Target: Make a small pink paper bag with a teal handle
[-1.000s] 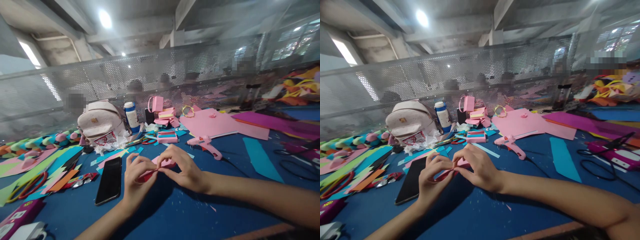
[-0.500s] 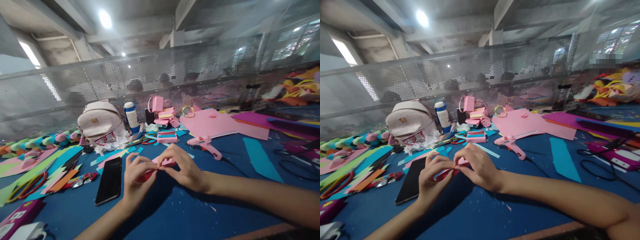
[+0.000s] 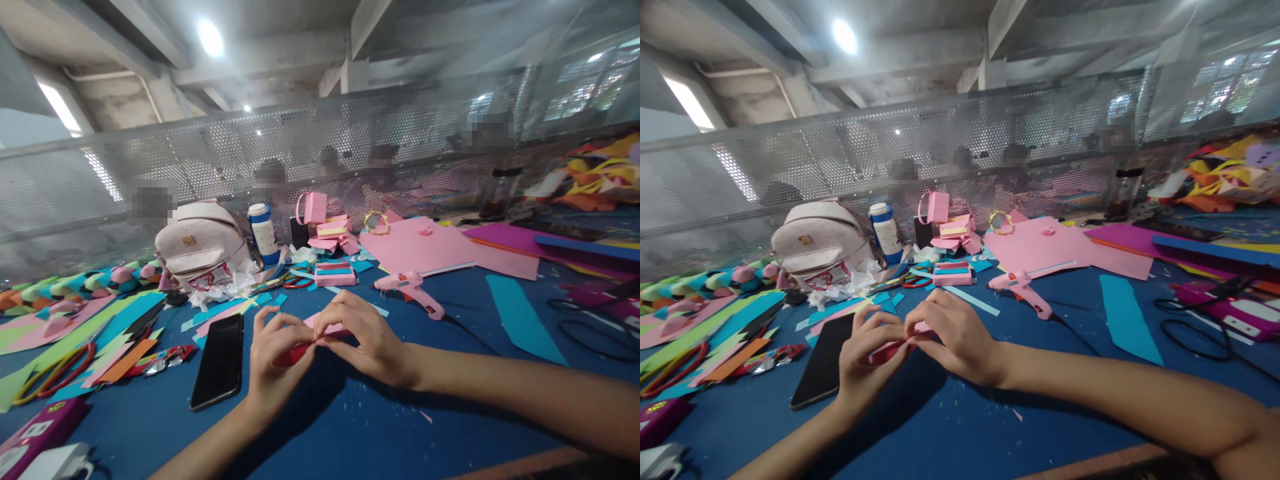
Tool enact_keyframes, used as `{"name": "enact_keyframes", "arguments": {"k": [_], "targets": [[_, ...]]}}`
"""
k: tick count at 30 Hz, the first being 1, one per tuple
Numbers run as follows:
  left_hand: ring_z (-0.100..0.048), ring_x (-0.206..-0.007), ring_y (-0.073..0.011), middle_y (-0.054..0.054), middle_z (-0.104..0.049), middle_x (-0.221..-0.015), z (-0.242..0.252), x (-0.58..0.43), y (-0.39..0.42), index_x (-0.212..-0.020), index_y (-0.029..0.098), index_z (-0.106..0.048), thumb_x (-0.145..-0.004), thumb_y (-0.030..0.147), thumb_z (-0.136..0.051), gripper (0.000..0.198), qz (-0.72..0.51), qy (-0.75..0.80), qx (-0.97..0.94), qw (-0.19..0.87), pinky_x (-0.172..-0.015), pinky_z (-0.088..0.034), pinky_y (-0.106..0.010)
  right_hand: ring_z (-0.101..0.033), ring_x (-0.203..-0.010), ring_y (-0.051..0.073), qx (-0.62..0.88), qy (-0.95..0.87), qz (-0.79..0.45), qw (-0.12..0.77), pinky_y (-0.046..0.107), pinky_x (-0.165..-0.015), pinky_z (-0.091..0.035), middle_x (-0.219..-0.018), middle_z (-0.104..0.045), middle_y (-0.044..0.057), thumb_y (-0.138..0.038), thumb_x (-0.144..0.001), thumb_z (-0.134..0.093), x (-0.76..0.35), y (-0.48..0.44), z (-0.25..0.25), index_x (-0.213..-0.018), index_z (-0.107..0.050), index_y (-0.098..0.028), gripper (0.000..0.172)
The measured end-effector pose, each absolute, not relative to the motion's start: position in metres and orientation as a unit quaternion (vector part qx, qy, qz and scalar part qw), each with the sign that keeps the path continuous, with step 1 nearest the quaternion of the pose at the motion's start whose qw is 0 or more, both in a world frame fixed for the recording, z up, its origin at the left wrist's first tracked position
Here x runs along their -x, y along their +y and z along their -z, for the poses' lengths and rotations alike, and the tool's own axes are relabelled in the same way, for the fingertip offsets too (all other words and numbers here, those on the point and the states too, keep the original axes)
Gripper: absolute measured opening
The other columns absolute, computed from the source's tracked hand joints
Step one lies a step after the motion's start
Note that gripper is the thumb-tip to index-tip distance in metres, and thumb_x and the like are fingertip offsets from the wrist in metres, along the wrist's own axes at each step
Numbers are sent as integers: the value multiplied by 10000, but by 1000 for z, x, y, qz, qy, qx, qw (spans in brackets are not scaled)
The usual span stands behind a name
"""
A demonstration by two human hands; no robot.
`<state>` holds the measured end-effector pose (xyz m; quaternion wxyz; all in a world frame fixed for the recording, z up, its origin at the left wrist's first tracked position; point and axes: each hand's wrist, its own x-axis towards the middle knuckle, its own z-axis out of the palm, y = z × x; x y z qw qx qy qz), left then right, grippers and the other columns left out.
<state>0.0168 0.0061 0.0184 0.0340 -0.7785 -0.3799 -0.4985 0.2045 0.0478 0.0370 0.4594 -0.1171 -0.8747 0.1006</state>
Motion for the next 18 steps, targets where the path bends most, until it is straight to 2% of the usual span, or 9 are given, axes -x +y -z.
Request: {"name": "enact_keyframes", "arguments": {"k": [10,14,18], "targets": [[-653,-699,-149,36,-723,-741,-19,-16,6,-808,251,-696,-840,188,-651,84,505,-395,767,32,-989,-336,-439,-539,-843,193,127,-864,-90,478,348,-776,-446,-911,-650,36,-160,-920,-564,-207,52,-39,-977,-561,-213,77],[-648,-698,-146,41,-723,-744,-18,-16,6,-816,248,-680,-829,149,-656,103,511,-380,770,31,-996,-329,-441,-539,-847,191,129,-872,-89,464,338,-768,-446,-910,-652,36,-182,-909,-603,-207,51,-40,-993,-566,-207,95],[-657,-709,-150,42,-726,-748,-16,-18,6,-814,250,-678,-824,143,-655,110,505,-382,774,25,-992,-336,-437,-531,-836,188,119,-876,-89,458,323,-739,-446,-900,-648,41,-120,-906,-564,-205,48,-40,-984,-554,-200,112]]}}
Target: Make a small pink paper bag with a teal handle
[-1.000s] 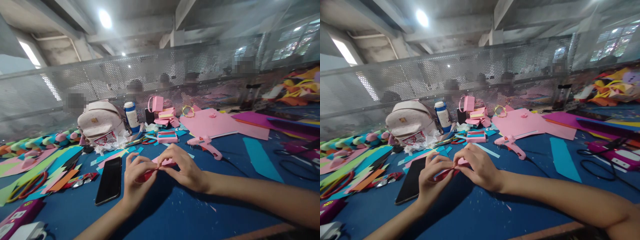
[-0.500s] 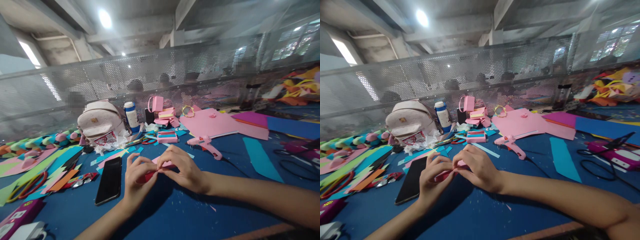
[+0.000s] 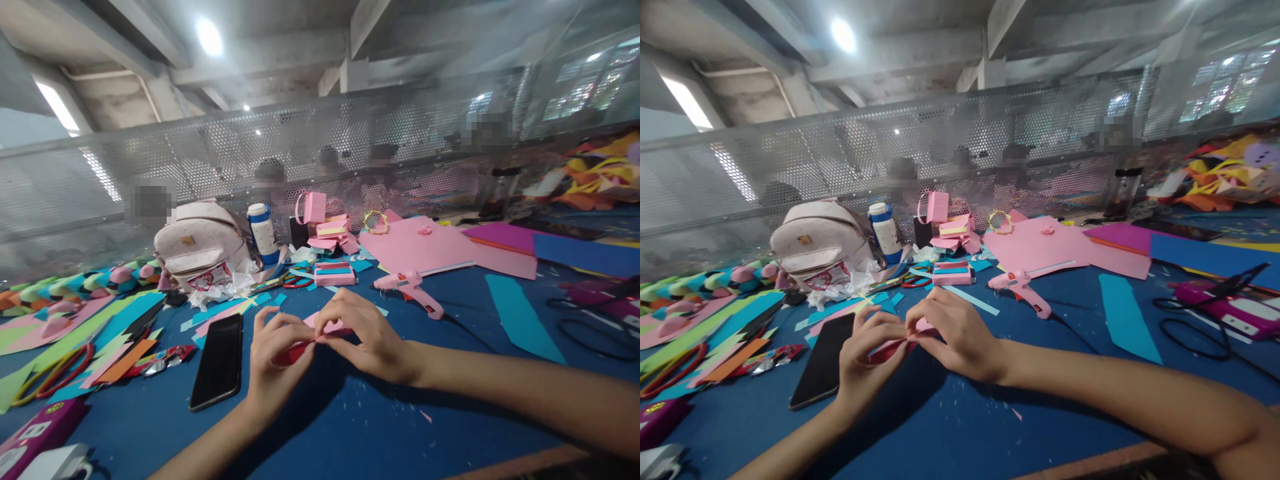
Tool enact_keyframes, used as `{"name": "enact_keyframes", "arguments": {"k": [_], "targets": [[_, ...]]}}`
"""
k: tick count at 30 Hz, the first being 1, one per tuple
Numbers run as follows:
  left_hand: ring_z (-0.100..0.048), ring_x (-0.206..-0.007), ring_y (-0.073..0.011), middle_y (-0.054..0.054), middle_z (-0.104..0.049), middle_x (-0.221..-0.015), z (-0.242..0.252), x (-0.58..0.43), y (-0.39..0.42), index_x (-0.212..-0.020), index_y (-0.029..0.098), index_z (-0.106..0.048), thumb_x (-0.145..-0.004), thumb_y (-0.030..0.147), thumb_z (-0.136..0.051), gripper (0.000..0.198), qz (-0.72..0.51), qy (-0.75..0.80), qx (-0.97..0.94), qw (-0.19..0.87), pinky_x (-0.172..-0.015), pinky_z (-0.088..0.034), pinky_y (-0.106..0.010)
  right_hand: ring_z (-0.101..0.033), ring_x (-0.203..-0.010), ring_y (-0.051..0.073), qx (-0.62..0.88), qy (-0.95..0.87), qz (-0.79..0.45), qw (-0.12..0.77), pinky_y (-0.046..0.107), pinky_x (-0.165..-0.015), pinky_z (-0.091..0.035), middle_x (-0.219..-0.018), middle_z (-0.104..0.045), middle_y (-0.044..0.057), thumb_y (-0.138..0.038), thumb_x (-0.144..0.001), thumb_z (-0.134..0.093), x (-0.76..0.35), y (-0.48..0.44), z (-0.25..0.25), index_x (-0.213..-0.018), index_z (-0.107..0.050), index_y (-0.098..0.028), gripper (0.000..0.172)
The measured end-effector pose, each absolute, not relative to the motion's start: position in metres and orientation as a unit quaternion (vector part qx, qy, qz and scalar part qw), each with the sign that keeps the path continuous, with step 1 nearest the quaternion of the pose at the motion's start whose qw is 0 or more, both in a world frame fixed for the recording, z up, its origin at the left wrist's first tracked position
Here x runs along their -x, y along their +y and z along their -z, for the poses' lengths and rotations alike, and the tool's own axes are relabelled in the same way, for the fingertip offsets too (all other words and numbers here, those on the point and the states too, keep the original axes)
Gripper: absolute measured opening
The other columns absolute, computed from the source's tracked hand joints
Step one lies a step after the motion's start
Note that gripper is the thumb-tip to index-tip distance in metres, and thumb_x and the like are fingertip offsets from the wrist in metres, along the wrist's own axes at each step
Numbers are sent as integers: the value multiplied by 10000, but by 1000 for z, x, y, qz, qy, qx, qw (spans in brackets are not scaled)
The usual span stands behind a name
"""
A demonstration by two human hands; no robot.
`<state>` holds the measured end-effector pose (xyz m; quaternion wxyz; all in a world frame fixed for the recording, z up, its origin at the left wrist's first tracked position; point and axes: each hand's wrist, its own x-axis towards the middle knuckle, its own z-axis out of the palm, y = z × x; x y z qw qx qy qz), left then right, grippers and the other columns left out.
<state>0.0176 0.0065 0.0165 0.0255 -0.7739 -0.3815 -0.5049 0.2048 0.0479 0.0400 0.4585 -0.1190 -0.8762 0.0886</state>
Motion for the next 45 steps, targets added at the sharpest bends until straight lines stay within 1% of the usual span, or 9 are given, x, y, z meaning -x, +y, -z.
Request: {"name": "enact_keyframes", "arguments": {"k": [5,12,18,21,23,30,35,41,45], "targets": [[-663,-716,-154,40,-737,-759,-17,-19,6,-837,257,-693,-835,160,-644,109,497,-389,775,24,-986,-343,-428,-517,-820,187,124,-873,-92,462,315,-713,-447,-882,-632,44,-43,-896,-484,-204,47,-39,-959,-524,-203,177],[-651,-718,-152,41,-731,-748,-16,-19,6,-828,252,-682,-834,140,-644,119,503,-382,775,18,-987,-332,-433,-527,-852,195,121,-875,-98,458,337,-762,-453,-914,-643,43,-155,-920,-563,-205,49,-39,-999,-541,-211,100],[-652,-732,-154,35,-741,-792,-14,-19,6,-835,260,-686,-827,127,-644,139,493,-380,782,13,-988,-332,-437,-510,-792,181,103,-876,-91,462,315,-712,-443,-867,-637,39,-58,-902,-487,-203,47,-38,-950,-518,-200,153],[-646,-718,-153,32,-737,-773,-15,-19,5,-846,258,-693,-831,132,-646,136,499,-382,778,10,-985,-331,-443,-528,-805,175,103,-872,-96,469,314,-736,-444,-890,-646,32,-127,-915,-556,-204,51,-38,-982,-528,-201,103],[-643,-706,-150,30,-729,-757,-15,-18,6,-846,255,-701,-835,141,-646,128,512,-392,764,2,-970,-340,-440,-533,-818,172,112,-867,-108,473,308,-742,-444,-912,-647,28,-174,-912,-598,-206,55,-39,-1005,-543,-205,113],[-633,-682,-140,37,-714,-731,-14,-19,8,-833,262,-729,-821,160,-671,118,539,-408,736,-44,-945,-348,-421,-531,-786,147,161,-848,-166,477,277,-688,-441,-889,-612,20,-156,-904,-598,-208,58,-44,-945,-547,-200,79],[-636,-693,-138,43,-711,-731,-15,-18,9,-818,256,-728,-811,147,-676,122,555,-408,724,-49,-937,-340,-404,-550,-799,138,151,-835,-212,485,277,-698,-449,-900,-611,11,-159,-894,-617,-208,64,-44,-994,-525,-209,145],[-643,-712,-140,40,-723,-769,-13,-17,10,-853,252,-716,-807,126,-681,138,542,-406,735,-30,-927,-346,-394,-554,-782,139,154,-829,-217,491,279,-667,-440,-876,-607,7,-161,-894,-612,-208,66,-41,-1007,-502,-214,166],[-639,-712,-142,39,-727,-764,-16,-18,8,-829,246,-707,-797,134,-707,117,537,-392,747,-9,-909,-355,-387,-554,-818,143,141,-844,-208,475,277,-712,-469,-914,-614,23,-198,-898,-629,-208,63,-39,-975,-541,-205,118]]}}
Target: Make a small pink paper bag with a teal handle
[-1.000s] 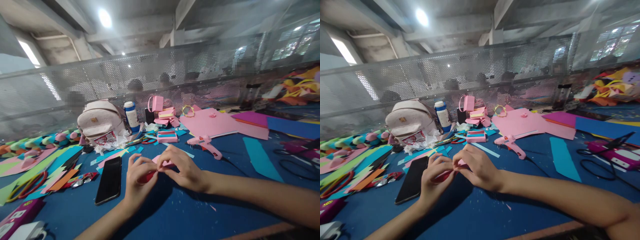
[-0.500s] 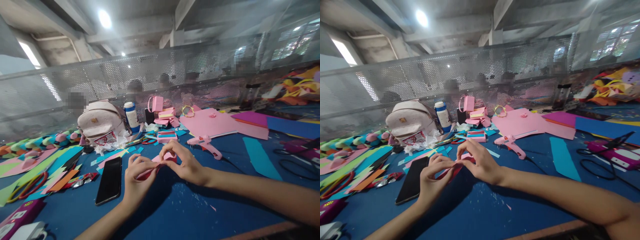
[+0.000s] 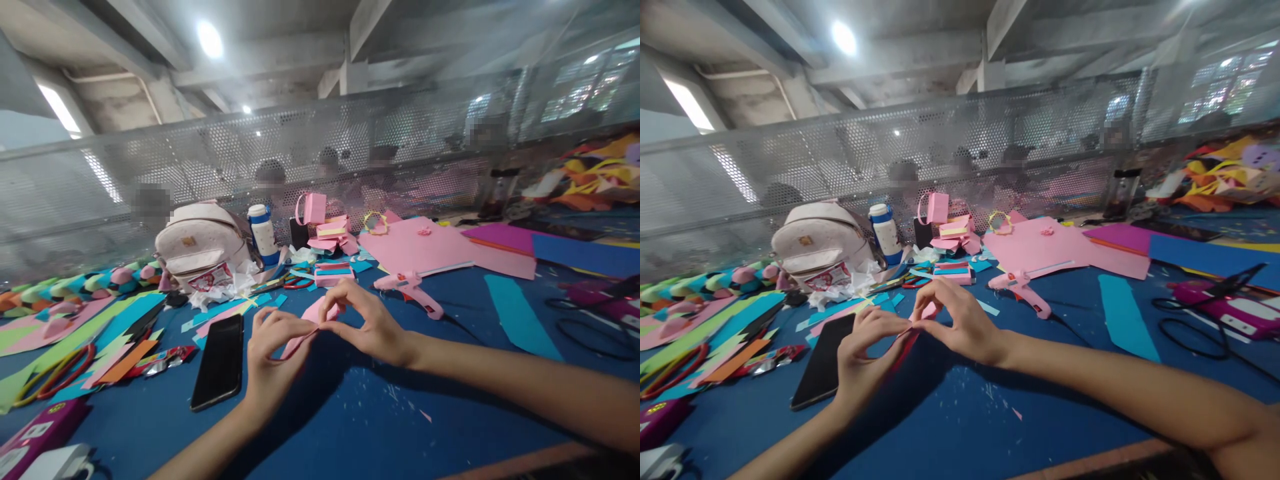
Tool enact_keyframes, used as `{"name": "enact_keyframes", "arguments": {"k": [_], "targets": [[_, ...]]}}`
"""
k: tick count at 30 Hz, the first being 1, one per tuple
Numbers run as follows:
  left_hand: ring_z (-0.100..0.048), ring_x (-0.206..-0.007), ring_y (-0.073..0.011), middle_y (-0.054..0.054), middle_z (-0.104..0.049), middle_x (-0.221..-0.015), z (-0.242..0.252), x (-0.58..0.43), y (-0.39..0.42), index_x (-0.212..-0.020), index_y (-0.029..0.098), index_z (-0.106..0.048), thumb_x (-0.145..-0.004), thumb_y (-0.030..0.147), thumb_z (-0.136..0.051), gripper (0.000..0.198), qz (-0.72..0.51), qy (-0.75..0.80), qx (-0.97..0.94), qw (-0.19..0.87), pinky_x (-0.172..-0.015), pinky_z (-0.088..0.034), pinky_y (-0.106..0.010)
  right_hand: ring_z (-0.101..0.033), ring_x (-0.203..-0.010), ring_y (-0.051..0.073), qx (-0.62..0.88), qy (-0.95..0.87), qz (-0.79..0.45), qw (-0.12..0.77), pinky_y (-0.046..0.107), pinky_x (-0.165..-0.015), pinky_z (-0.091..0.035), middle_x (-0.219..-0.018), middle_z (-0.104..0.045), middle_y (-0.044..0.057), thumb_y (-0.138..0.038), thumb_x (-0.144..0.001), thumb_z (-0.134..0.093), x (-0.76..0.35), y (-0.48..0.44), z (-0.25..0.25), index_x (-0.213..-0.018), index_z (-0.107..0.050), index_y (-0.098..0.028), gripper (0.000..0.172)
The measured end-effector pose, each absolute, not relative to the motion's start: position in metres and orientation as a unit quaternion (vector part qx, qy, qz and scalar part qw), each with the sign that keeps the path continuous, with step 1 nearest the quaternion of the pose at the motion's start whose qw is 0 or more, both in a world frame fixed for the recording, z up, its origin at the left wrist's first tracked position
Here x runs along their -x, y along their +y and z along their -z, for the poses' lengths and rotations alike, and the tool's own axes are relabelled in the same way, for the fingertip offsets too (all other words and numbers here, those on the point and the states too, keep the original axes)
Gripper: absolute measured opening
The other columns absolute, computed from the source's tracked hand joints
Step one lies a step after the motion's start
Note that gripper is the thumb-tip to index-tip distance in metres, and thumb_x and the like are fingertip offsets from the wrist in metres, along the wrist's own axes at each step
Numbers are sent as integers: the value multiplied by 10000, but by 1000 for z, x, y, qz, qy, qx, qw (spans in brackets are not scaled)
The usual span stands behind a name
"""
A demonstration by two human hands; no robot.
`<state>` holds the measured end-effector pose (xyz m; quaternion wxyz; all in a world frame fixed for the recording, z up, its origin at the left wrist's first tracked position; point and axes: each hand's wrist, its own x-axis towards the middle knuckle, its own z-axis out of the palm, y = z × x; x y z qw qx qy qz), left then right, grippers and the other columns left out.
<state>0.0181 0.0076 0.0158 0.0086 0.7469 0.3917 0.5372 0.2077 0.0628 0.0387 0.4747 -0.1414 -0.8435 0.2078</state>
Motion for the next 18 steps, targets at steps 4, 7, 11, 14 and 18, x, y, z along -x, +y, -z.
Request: {"name": "enact_keyframes", "arguments": {"k": [4,7,11,14,18], "targets": [[-645,-708,-149,30,-737,-747,-20,-18,7,-770,233,-694,-802,145,-707,94,-530,378,-759,-11,-908,-359,-387,-541,-820,145,136,-858,-214,447,281,-740,-476,-931,-623,33,-211,-904,-626,-207,63,-38,-971,-559,-197,96],[-653,-726,-157,15,-743,-757,-23,-16,8,-758,229,-688,-820,158,-683,94,-520,386,-762,-16,-922,-360,-393,-553,-788,125,141,-839,-251,461,257,-723,-478,-910,-612,14,-188,-883,-650,-205,64,-39,-991,-531,-199,161],[-656,-742,-159,15,-742,-760,-24,-14,8,-772,229,-688,-817,153,-683,89,-515,378,-769,-28,-921,-362,-398,-575,-798,114,147,-829,-270,467,246,-733,-477,-892,-608,2,-132,-868,-643,-204,63,-40,-977,-519,-202,180],[-657,-749,-157,19,-744,-776,-23,-13,9,-797,231,-692,-808,137,-694,95,-517,372,-771,-33,-919,-363,-399,-590,-795,118,143,-827,-274,471,257,-739,-489,-892,-611,5,-163,-855,-671,-205,65,-39,-985,-520,-201,203],[-652,-728,-152,20,-739,-770,-20,-12,12,-803,231,-698,-796,128,-707,104,-530,367,-764,-31,-896,-385,-386,-603,-784,124,137,-813,-310,474,275,-728,-503,-918,-608,13,-202,-840,-695,-206,70,-41,-1000,-526,-201,233]]}}
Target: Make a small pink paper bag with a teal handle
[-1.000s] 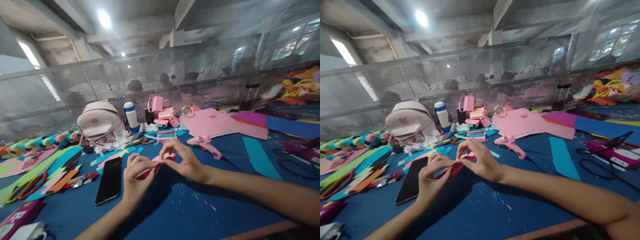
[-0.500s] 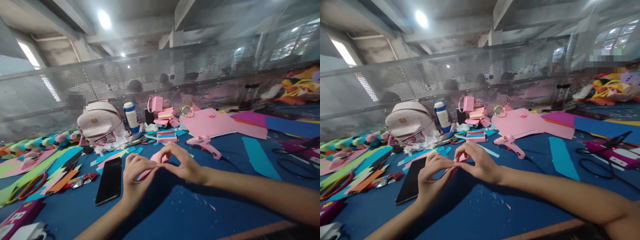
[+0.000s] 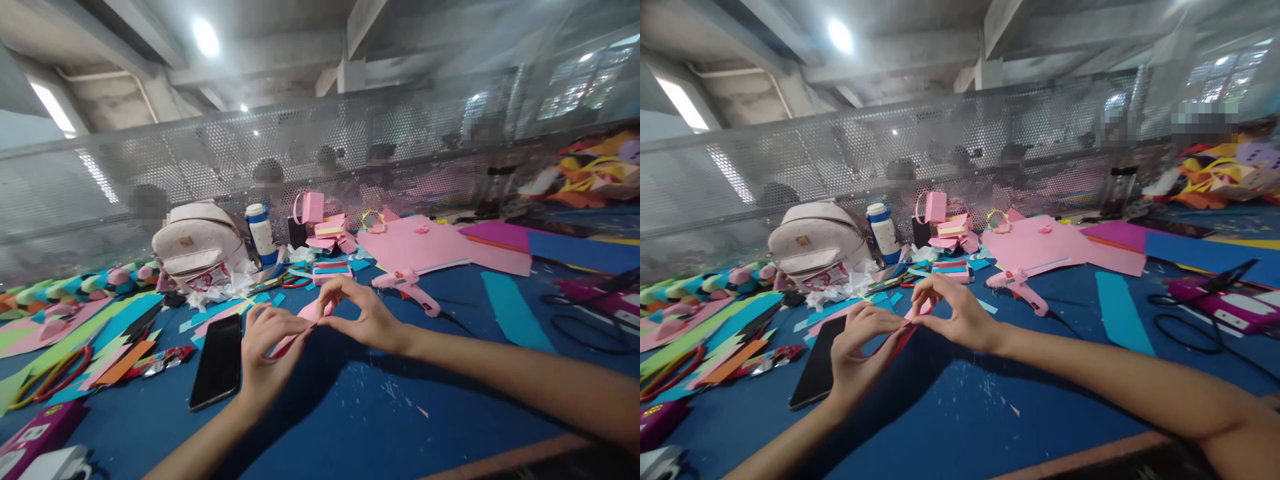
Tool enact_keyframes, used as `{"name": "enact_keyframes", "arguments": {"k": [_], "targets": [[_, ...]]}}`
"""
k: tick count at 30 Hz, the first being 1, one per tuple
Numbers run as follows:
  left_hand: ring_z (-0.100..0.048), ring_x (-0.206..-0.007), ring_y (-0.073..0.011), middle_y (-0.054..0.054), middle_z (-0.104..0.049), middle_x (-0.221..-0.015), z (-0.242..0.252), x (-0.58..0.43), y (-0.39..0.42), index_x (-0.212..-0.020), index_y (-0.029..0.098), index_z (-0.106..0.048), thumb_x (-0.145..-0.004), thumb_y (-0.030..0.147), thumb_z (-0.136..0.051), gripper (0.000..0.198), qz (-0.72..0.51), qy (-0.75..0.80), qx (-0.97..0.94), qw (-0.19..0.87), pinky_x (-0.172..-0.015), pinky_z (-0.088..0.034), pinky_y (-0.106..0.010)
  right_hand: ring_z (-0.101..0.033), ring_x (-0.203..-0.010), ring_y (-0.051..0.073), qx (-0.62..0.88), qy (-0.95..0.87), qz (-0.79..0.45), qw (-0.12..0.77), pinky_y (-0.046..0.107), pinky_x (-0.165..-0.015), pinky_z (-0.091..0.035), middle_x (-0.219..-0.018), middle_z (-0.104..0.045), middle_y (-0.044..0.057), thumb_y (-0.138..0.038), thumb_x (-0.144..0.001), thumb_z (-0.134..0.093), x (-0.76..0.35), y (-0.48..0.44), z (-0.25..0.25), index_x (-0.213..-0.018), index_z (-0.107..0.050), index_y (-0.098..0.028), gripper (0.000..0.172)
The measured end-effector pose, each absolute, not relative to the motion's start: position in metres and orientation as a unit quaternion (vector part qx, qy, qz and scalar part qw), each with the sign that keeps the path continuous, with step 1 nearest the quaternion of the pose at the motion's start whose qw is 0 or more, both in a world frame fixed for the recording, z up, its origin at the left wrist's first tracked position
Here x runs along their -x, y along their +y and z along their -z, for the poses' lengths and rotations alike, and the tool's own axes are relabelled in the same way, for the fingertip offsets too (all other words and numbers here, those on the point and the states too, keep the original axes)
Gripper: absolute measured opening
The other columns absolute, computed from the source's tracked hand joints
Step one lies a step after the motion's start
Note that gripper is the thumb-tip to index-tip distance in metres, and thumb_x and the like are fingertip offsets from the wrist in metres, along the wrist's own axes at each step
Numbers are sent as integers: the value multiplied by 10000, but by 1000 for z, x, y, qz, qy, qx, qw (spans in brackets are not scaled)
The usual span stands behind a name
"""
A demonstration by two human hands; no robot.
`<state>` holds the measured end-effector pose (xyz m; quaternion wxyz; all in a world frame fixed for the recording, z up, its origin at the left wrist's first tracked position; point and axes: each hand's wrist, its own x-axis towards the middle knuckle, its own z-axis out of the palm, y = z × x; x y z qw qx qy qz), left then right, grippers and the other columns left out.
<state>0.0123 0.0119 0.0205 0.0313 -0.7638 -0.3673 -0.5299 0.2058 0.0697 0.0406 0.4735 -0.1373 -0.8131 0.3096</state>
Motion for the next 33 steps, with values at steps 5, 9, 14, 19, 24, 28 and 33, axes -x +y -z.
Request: {"name": "enact_keyframes", "arguments": {"k": [5,9,14,19,24,28,33], "targets": [[-660,-749,-158,-12,-734,-801,-18,-14,13,-852,216,-715,-819,130,-670,103,544,-364,754,-47,-763,-467,-306,-573,-744,118,159,-799,-356,457,273,-720,-474,-812,-566,-31,-149,-833,-672,-206,68,-45,-1061,-512,-222,288],[-685,-839,-175,-47,-747,-907,-17,-14,12,-925,204,-734,-871,150,-577,174,528,-369,755,-118,-772,-504,-275,-562,-760,122,153,-806,-338,460,302,-787,-470,-827,-569,-26,-170,-846,-667,-209,66,-52,-1097,-541,-233,288],[-691,-885,-231,-61,-758,-907,-12,-13,20,-892,154,-753,-862,308,-596,221,543,-447,651,-286,-787,-525,-305,-582,-1068,181,152,-803,-331,471,386,-988,-427,-1100,-638,43,-239,-913,-600,-214,75,-60,-1241,-499,-250,343],[-629,-604,-128,5,-706,-714,-11,-10,34,-781,156,-688,-729,430,-749,285,646,-433,426,-462,-559,-482,-210,-394,-1341,220,205,-779,-343,483,433,-1130,-297,-1416,-452,90,-397,-882,-631,-214,103,-38,-1333,-433,-263,511],[-640,-605,-119,4,-704,-741,-6,-8,42,-815,168,-678,-646,400,-820,320,664,-426,331,-518,-552,-492,-200,-609,-991,199,257,-725,-522,369,340,-863,-465,-1084,-648,88,-540,-855,-591,-205,117,-3,-1135,-572,-154,477],[-650,-622,-129,-23,-723,-800,-2,-7,42,-900,168,-703,-655,416,-810,365,615,-459,351,-537,-561,-498,-210,-557,-713,140,289,-727,-523,339,254,-679,-400,-745,-603,1,-533,-814,-626,-203,115,6,-807,-610,-119,415],[-644,-656,-147,-58,-726,-794,0,-5,42,-928,118,-712,-676,416,-793,399,530,-481,473,-514,-602,-489,-225,-512,-611,110,280,-725,-539,327,226,-599,-365,-666,-569,-29,-481,-737,-727,-205,115,4,-850,-624,-116,396]]}}
